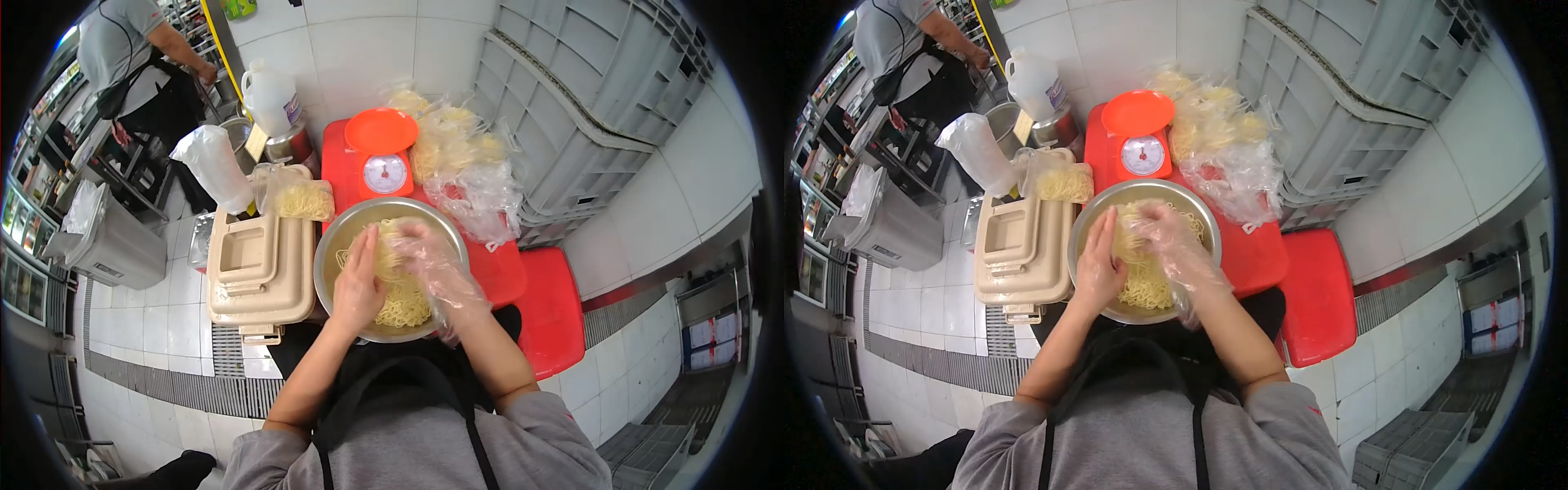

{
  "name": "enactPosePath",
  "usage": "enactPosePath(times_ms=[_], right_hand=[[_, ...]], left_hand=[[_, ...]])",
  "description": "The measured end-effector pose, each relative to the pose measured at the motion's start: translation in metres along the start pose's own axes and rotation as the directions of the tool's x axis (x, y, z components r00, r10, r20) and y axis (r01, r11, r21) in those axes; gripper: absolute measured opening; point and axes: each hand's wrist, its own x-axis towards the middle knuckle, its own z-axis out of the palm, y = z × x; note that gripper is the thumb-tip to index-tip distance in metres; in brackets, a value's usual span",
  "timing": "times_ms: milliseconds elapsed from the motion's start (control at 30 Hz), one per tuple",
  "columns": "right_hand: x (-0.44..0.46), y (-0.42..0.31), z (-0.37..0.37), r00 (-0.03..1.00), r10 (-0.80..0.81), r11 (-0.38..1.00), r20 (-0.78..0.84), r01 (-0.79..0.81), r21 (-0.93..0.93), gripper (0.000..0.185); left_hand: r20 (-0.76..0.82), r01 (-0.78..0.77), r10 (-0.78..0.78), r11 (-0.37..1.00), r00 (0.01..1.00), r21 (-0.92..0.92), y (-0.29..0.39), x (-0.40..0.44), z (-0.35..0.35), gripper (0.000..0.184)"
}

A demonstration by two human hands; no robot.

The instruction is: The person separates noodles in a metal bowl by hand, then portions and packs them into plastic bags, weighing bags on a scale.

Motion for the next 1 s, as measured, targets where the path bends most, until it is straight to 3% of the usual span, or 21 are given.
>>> enactPosePath(times_ms=[33,67,100,133,167,200,233,267,300,333,367,400,467,500,567,667,733,800,900,1000], right_hand=[[-0.001,0.002,0.009,0.996,0.085,0.992,0.032,-0.087,0.086,0.027],[0.003,0.016,0.014,0.976,-0.092,0.995,0.199,0.100,-0.028,0.028],[0.016,0.029,0.005,0.942,-0.028,0.870,0.335,0.188,-0.455,0.028],[0.029,0.044,-0.005,0.902,0.091,0.566,0.422,0.302,-0.767,0.028],[0.030,0.044,-0.004,0.864,0.236,0.153,0.444,0.418,-0.895,0.028],[0.019,0.047,-0.004,0.897,0.147,0.678,0.417,0.215,-0.703,0.026],[0.003,0.051,-0.002,0.934,0.091,0.971,0.345,-0.006,-0.240,0.025],[-0.009,0.048,0.002,0.963,0.092,0.930,0.253,-0.174,0.324,0.024],[-0.005,0.044,0.003,0.940,-0.022,0.990,0.341,0.067,-0.122,0.022],[0.005,0.037,0.005,0.880,-0.075,0.793,0.469,0.338,-0.508,0.020],[0.009,0.033,0.007,0.799,-0.056,0.394,0.598,0.568,-0.722,0.019],[0.004,0.031,0.012,0.773,-0.102,0.291,0.627,0.625,-0.724,0.022],[-0.006,0.024,0.019,0.707,-0.184,0.066,0.683,0.702,-0.709,0.029],[-0.006,0.027,0.016,0.755,-0.137,0.097,0.641,0.654,-0.750,0.030],[-0.005,0.033,0.010,0.837,-0.035,0.155,0.546,0.544,-0.825,0.034],[-0.014,0.015,-0.006,0.912,-0.381,0.500,0.150,0.340,-0.797,0.046],[-0.002,0.038,-0.020,0.849,-0.399,0.258,0.347,0.467,-0.846,0.059],[-0.012,0.013,-0.004,0.947,-0.082,0.178,0.312,0.322,-0.930,0.073],[-0.001,0.024,-0.007,0.979,-0.066,0.310,0.192,0.203,-0.929,0.069],[-0.017,-0.003,-0.001,0.892,-0.408,0.520,0.196,0.403,-0.753,0.058]], left_hand=[[0.002,-0.032,0.032,0.999,0.999,0.011,0.005,0.000,0.000,0.088],[-0.017,0.003,-0.004,0.998,1.000,-0.062,0.009,0.000,-0.004,0.084],[-0.027,0.013,-0.015,0.997,1.000,-0.082,0.006,0.000,-0.006,0.082],[-0.032,0.024,-0.027,0.995,0.999,-0.101,0.000,0.000,-0.008,0.080],[-0.034,0.033,-0.037,0.992,0.999,-0.121,-0.003,0.001,-0.012,0.077],[-0.121,-0.017,0.011,0.998,0.993,-0.053,-0.004,0.004,-0.017,0.073],[-0.207,-0.066,0.068,0.998,0.976,0.019,-0.004,0.010,-0.023,0.068],[-0.288,-0.104,0.126,0.990,0.949,0.092,-0.005,0.015,-0.029,0.063],[-0.221,-0.002,0.005,1.000,0.975,0.013,-0.009,0.016,-0.032,0.057],[-0.146,0.107,-0.115,0.992,0.983,-0.060,-0.014,0.017,-0.036,0.051],[-0.060,0.218,-0.226,0.968,0.972,-0.121,-0.019,0.018,-0.039,0.045],[0.008,0.259,-0.259,0.962,0.966,-0.082,-0.029,0.020,-0.034,0.032],[0.045,0.246,-0.250,0.966,0.967,0.084,-0.043,0.015,-0.017,0.027],[0.066,0.232,-0.245,0.959,0.967,0.163,-0.049,0.014,-0.009,0.025],[0.019,0.163,-0.166,0.981,0.986,0.104,-0.054,0.015,0.000,0.022],[-0.024,0.075,-0.076,0.996,0.997,-0.037,-0.051,0.017,0.001,0.015],[-0.002,0.075,-0.076,0.987,0.997,-0.143,-0.035,0.020,-0.005,0.011],[0.056,0.131,-0.121,0.962,0.991,-0.240,-0.014,0.028,-0.014,0.010],[-0.035,0.184,-0.212,0.910,0.977,-0.371,0.007,0.027,-0.035,0.013],[-0.169,-0.051,0.038,0.996,0.985,-0.072,-0.004,0.022,-0.066,0.020]])
